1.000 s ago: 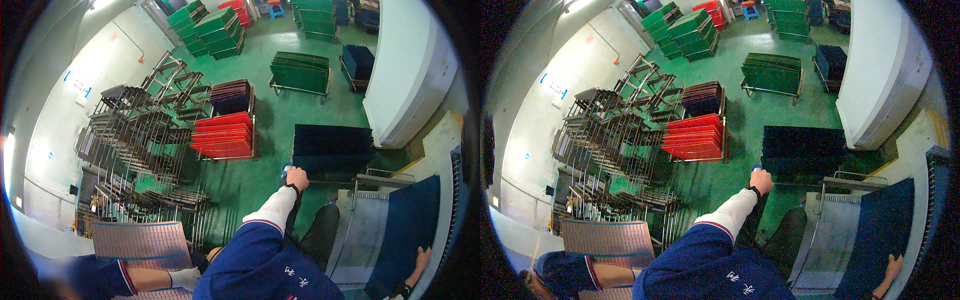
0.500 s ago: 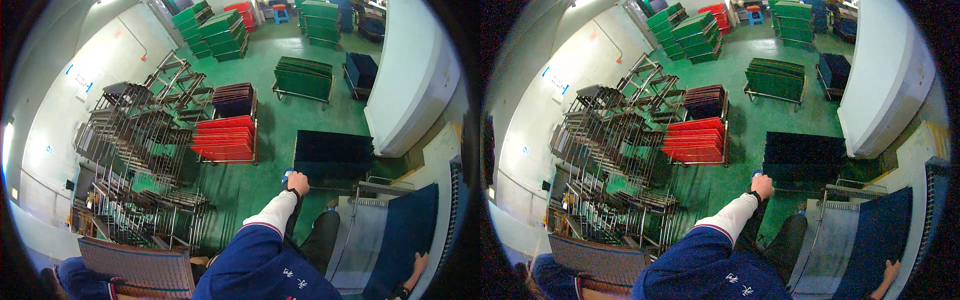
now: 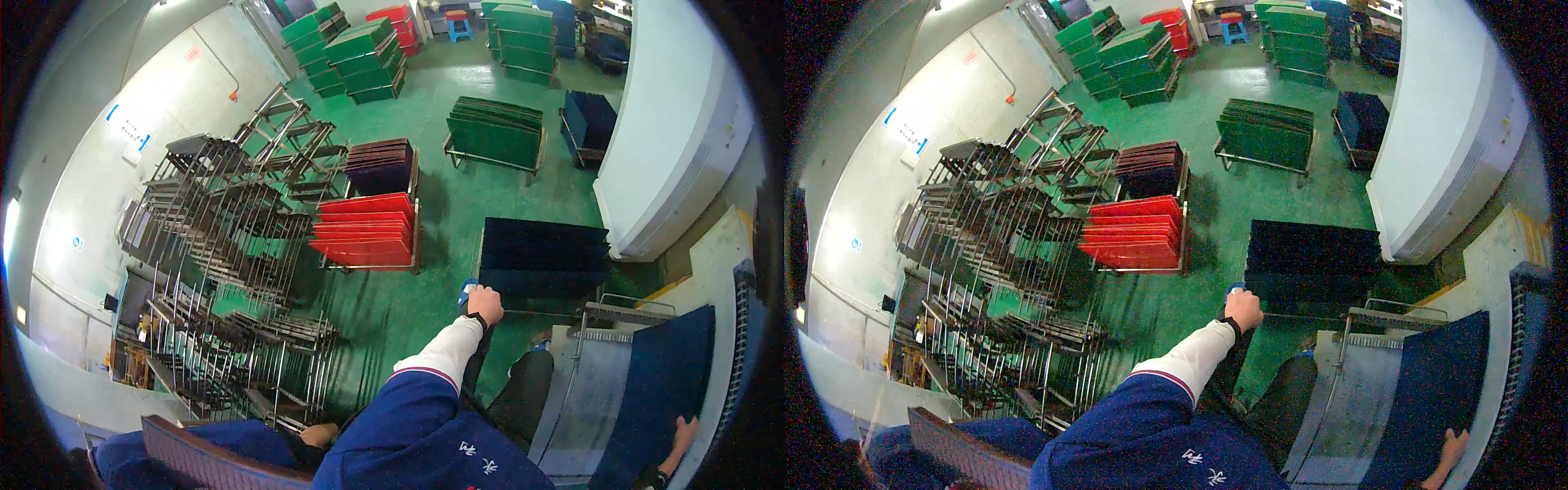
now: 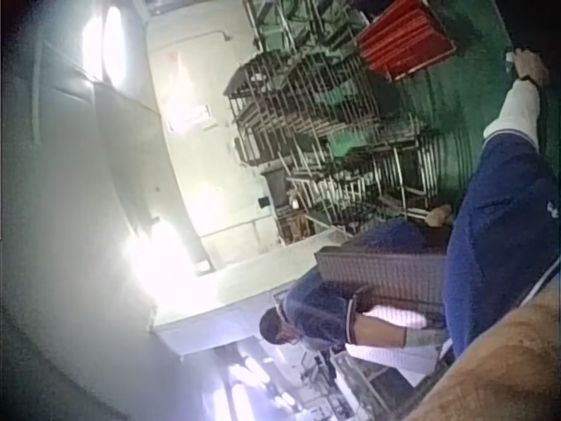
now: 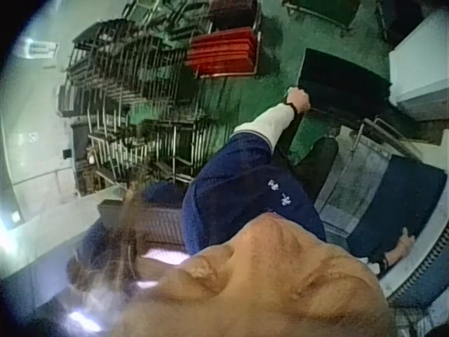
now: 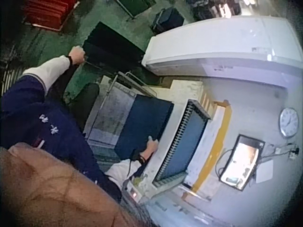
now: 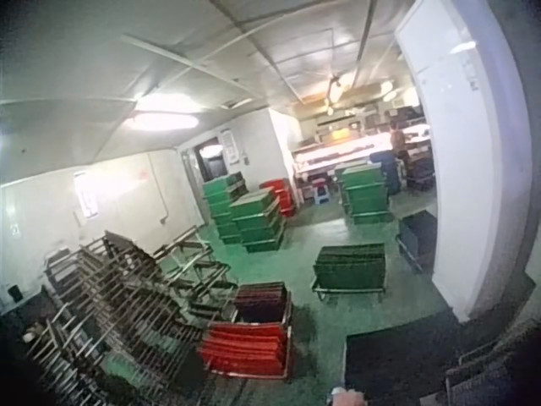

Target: Feeding thin blue rectangular panels from a storage rack into a processing machine and stacking them.

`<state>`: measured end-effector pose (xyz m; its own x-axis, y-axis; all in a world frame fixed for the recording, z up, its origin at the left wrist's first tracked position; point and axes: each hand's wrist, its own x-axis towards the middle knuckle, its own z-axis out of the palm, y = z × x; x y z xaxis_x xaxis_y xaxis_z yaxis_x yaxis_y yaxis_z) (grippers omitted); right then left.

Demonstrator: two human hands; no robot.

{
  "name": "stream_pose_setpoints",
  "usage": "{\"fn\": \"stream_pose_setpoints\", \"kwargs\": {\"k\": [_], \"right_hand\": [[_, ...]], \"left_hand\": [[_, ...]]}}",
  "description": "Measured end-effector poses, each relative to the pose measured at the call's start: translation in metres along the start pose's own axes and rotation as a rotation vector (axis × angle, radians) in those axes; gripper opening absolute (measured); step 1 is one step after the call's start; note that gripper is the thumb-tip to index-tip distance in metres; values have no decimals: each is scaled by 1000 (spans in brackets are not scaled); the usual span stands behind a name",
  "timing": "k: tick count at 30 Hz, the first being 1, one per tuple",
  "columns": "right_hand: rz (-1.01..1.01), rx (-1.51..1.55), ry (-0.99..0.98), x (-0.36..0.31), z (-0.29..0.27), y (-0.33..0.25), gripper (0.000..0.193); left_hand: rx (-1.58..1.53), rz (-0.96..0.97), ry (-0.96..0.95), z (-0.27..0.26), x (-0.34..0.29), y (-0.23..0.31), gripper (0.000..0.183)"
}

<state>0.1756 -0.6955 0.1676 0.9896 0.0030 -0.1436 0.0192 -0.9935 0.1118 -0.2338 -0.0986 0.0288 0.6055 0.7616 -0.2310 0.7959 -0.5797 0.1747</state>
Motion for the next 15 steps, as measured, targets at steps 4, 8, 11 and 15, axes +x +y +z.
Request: {"fn": "stream_pose_setpoints", "kwargs": {"k": [4,8,11,15], "right_hand": [[-10,24,56,12,13,16,66],[-21,103,103,20,25,24,64],[-16,66,134,18,25,20,63],[-15,79,135,7,16,11,62]], "left_hand": [[-2,15,33,2,-1,0,26],[9,11,53,4,-2,-2,26],[18,5,34,3,-2,-1,26],[35,11,24,2,-2,0,23]]}}
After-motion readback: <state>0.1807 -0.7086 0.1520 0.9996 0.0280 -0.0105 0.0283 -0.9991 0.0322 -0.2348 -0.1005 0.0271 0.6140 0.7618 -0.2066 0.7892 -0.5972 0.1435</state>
